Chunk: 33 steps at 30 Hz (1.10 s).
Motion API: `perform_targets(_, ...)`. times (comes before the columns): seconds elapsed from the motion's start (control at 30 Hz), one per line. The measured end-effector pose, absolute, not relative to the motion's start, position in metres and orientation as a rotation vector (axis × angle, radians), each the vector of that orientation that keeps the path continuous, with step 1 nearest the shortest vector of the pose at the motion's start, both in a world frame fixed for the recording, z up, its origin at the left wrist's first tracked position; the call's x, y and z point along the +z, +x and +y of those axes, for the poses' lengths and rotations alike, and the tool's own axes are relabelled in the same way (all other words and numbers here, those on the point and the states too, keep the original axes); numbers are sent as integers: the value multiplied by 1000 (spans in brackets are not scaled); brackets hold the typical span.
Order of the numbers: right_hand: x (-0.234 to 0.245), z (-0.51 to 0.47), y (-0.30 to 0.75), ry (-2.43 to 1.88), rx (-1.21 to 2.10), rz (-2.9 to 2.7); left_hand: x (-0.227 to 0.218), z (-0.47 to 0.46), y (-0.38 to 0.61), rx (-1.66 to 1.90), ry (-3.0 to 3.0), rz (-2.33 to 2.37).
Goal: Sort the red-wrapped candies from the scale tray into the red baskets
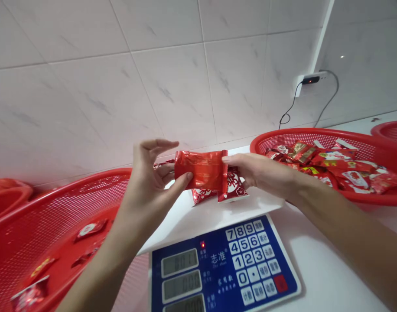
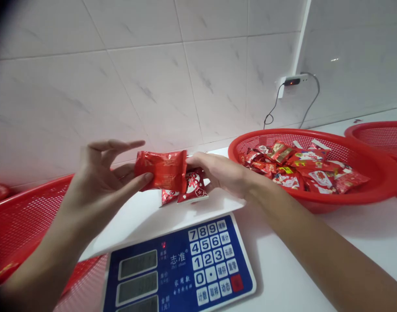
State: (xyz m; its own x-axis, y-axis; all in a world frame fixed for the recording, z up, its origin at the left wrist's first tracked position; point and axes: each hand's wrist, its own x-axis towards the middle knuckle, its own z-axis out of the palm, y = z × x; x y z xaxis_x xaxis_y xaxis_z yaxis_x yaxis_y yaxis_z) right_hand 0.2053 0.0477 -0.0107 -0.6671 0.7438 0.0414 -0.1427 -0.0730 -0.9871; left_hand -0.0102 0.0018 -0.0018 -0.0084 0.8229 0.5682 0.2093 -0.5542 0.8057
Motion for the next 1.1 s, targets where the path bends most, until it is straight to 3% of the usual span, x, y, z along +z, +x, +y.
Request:
perform_targets(0.4,-7,42,199,-869,1540,-1693,-2,7,-20,1438,1601,1050)
perform_targets(1.1,-12,45,201,-896,1539,-1710,-4,10,-24,1398,1709,1150)
